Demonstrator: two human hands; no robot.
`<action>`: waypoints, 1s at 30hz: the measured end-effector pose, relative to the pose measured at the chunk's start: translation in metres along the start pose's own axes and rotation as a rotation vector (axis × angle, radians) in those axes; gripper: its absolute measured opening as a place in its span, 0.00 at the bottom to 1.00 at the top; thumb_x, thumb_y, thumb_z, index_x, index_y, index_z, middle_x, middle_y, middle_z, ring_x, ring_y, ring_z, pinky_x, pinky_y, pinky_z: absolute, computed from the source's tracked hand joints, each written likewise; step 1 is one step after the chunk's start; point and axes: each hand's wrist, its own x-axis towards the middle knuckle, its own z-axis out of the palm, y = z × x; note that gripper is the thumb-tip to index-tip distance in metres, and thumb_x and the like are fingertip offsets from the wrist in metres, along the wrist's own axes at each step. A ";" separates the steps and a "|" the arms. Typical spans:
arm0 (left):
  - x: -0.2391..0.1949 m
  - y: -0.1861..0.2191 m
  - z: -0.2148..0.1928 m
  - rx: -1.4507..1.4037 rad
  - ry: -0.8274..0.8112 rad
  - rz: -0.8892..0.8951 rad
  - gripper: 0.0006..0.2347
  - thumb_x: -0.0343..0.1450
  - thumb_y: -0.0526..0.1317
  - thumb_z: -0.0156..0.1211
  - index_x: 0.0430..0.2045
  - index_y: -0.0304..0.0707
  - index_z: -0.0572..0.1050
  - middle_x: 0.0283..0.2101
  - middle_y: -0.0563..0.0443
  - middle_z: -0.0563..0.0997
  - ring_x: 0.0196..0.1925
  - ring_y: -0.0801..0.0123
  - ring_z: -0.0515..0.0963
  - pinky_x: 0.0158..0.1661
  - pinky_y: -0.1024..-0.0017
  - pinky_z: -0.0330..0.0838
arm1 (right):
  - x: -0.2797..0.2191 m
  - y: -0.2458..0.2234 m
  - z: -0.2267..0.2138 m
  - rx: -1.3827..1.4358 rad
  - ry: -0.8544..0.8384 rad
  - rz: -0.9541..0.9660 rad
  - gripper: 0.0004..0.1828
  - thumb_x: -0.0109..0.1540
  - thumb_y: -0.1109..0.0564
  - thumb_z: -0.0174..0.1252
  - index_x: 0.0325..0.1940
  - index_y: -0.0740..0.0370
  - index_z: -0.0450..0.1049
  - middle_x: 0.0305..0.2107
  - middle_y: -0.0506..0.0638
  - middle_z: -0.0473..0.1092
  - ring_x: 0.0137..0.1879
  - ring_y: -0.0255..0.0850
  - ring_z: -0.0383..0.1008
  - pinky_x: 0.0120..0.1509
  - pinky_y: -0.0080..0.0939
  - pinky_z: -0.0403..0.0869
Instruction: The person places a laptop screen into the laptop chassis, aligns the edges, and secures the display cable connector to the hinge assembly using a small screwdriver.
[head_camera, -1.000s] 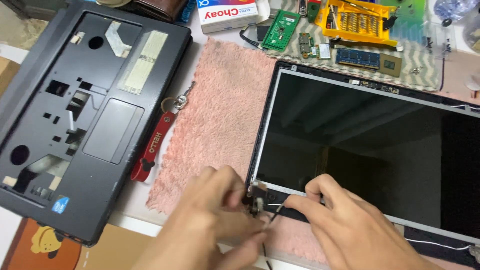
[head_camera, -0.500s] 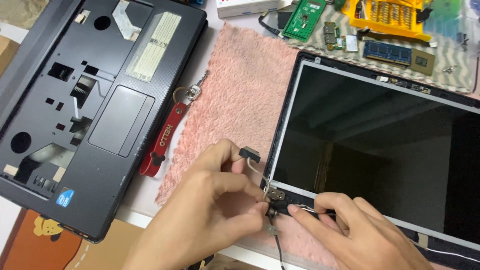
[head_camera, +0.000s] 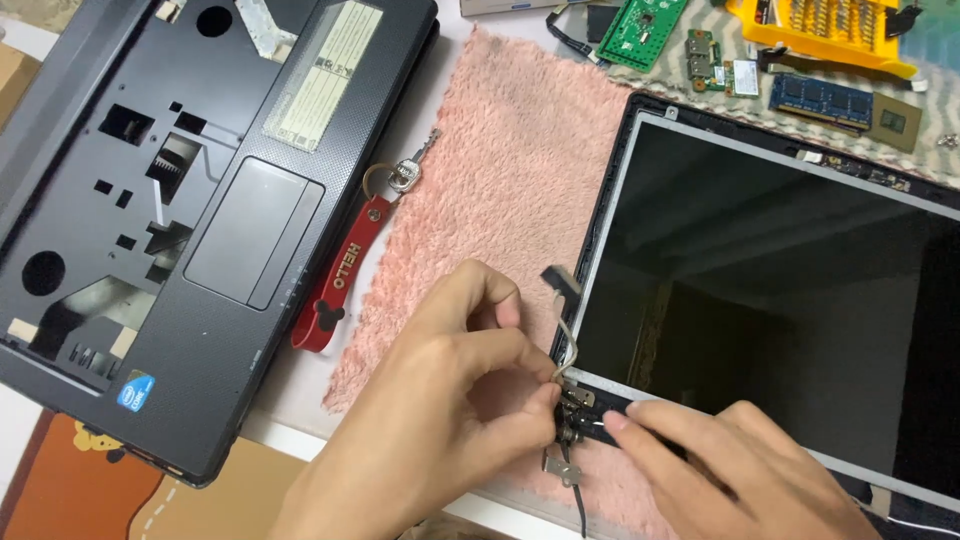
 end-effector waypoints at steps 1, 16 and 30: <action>-0.001 -0.001 -0.001 -0.005 -0.008 0.011 0.05 0.74 0.37 0.73 0.29 0.37 0.85 0.45 0.53 0.69 0.48 0.66 0.77 0.49 0.71 0.73 | 0.001 -0.004 -0.004 0.017 0.017 0.097 0.29 0.69 0.44 0.63 0.74 0.52 0.80 0.63 0.49 0.78 0.37 0.45 0.79 0.42 0.46 0.80; 0.003 -0.004 -0.023 -0.032 -0.265 0.036 0.04 0.76 0.38 0.73 0.35 0.39 0.86 0.49 0.52 0.70 0.54 0.66 0.77 0.55 0.72 0.73 | -0.016 0.019 0.019 0.205 -0.101 0.280 0.28 0.66 0.47 0.68 0.71 0.28 0.87 0.61 0.32 0.80 0.38 0.36 0.78 0.43 0.39 0.77; 0.008 0.000 -0.013 0.094 -0.140 0.158 0.02 0.78 0.35 0.71 0.39 0.36 0.85 0.51 0.46 0.70 0.53 0.60 0.79 0.51 0.67 0.74 | -0.035 0.027 0.027 0.098 -0.268 0.236 0.52 0.58 0.54 0.72 0.86 0.23 0.70 0.74 0.26 0.69 0.39 0.38 0.77 0.39 0.42 0.80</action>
